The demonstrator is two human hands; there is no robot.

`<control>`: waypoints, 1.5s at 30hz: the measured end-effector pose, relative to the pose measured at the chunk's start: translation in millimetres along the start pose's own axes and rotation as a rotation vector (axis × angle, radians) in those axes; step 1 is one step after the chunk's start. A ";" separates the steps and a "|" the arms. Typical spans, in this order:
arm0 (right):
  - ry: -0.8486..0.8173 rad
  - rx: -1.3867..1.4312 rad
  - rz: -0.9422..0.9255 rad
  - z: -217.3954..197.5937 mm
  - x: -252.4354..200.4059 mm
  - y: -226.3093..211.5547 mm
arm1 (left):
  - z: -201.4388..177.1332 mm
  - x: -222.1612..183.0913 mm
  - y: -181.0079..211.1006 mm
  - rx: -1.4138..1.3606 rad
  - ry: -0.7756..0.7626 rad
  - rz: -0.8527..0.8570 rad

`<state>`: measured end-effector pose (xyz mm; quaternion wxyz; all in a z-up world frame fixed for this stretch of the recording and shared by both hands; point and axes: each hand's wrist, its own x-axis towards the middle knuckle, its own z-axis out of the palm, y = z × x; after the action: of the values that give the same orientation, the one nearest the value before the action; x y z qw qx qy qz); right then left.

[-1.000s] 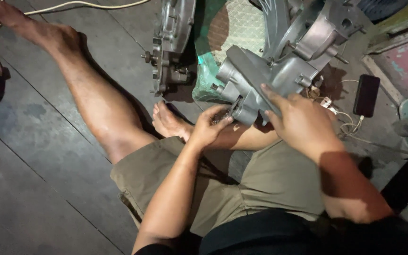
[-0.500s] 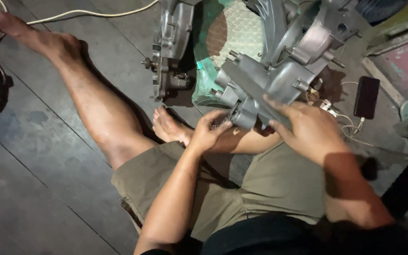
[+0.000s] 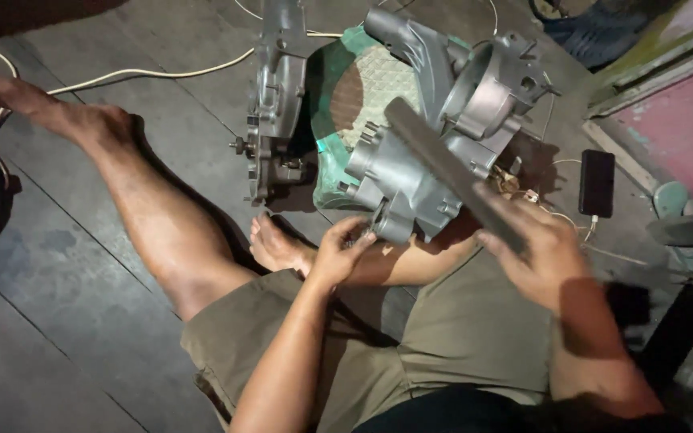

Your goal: A person is inspecting and preparing motorcycle engine crankcase halves, using a small tool to clean or scrape the mating surfaces.

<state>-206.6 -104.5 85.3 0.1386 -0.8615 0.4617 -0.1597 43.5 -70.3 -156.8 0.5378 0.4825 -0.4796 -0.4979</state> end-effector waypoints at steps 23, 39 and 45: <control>-0.294 -0.055 0.106 0.7 -3.8 -17.9 | 8.3 -31.2 -2.4 -0.007 0.113 -0.141; -0.426 -0.001 0.120 -18.7 -7.5 -29.0 | 4.2 -29.8 19.7 -0.002 0.125 -0.100; -0.496 0.137 0.161 -29.9 -3.8 -30.5 | 1.4 -29.6 1.1 0.069 0.124 -0.084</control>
<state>-197.8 -87.8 123.8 0.3176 -0.8234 0.4688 0.0370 40.9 -40.8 -156.7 0.5283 0.5504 -0.4416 -0.4721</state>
